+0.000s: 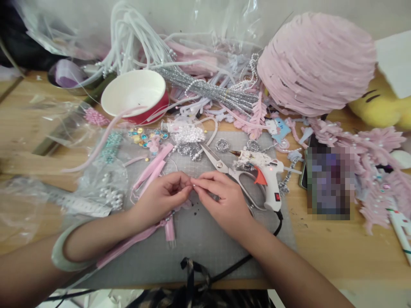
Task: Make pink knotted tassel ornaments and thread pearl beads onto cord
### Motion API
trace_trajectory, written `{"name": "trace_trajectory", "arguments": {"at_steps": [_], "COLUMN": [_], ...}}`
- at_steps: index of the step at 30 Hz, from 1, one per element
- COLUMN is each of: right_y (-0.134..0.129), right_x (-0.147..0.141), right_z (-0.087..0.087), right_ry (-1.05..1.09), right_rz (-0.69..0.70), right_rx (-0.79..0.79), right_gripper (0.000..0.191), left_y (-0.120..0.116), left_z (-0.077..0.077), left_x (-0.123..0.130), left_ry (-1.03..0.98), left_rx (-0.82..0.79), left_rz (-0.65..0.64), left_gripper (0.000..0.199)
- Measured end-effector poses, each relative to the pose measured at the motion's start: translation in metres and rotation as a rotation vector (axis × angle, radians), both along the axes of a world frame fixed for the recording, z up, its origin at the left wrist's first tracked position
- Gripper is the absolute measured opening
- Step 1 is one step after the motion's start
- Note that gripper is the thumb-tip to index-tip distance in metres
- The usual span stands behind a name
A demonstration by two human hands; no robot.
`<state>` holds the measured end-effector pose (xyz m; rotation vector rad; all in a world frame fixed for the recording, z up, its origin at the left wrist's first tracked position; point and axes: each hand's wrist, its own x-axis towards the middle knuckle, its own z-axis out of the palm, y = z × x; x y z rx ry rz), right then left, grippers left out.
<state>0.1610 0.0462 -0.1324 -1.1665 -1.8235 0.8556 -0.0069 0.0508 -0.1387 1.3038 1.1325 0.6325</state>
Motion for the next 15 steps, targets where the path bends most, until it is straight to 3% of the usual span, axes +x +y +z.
{"name": "trace_trajectory", "arguments": {"at_steps": [15], "right_y": [-0.0003], "right_x": [-0.0018], "right_z": [-0.0031], "right_ry": [0.005], "right_rz": [-0.039], "right_rx": [-0.074], "right_gripper": [0.021], "left_y": [0.0014], "left_z": [0.0077], "left_x": [0.0031], "left_ry": [-0.049], "left_rx": [-0.031], "left_rz": [0.064], "left_gripper": [0.013]}}
